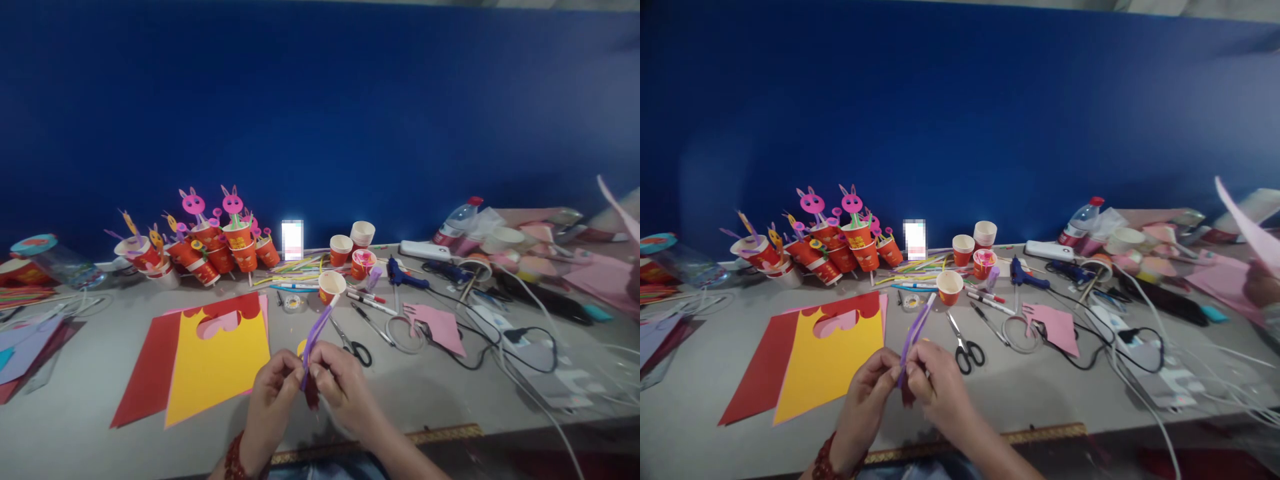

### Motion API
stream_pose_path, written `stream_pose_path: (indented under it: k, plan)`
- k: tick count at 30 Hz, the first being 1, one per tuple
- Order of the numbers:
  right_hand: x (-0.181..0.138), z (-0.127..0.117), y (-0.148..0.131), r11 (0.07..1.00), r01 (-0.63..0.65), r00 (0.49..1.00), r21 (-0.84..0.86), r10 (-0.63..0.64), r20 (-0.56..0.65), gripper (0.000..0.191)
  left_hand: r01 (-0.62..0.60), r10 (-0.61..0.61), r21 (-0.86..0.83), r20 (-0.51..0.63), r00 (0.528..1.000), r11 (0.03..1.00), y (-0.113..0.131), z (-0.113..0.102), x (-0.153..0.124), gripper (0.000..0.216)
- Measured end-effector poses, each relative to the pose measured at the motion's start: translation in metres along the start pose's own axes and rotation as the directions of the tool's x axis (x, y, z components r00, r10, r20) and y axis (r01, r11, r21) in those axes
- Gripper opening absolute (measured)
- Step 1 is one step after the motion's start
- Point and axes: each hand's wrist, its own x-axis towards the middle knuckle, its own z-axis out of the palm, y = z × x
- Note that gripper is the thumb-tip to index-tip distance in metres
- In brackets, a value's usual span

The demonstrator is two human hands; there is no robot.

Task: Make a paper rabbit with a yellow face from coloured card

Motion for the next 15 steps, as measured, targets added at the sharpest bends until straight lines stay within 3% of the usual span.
stream_pose_path:
  k: [3,6,11,15]
  plan:
    - [-0.001,-0.002,-0.001,0.996,0.032,0.999,-0.088,-0.034,-0.019,0.019,-0.032,0.032,0.017,0.002,0.999,0.999,-0.003,0.000,-0.002,0.023]
    - [-0.001,-0.006,-0.006,0.973,0.096,0.995,-0.208,-0.095,0.014,0.018,-0.162,0.168,0.202,-0.015,0.986,0.966,-0.004,-0.001,-0.004,0.020]
    - [-0.001,-0.008,-0.006,0.933,0.053,0.998,-0.356,-0.036,0.055,0.010,-0.398,0.444,0.512,0.037,0.895,0.761,-0.005,-0.005,-0.007,0.011]
    - [-0.001,-0.006,-0.002,0.916,0.033,0.999,-0.399,-0.013,0.052,0.013,-0.485,0.592,0.664,0.078,0.802,0.569,-0.014,-0.009,-0.007,0.013]
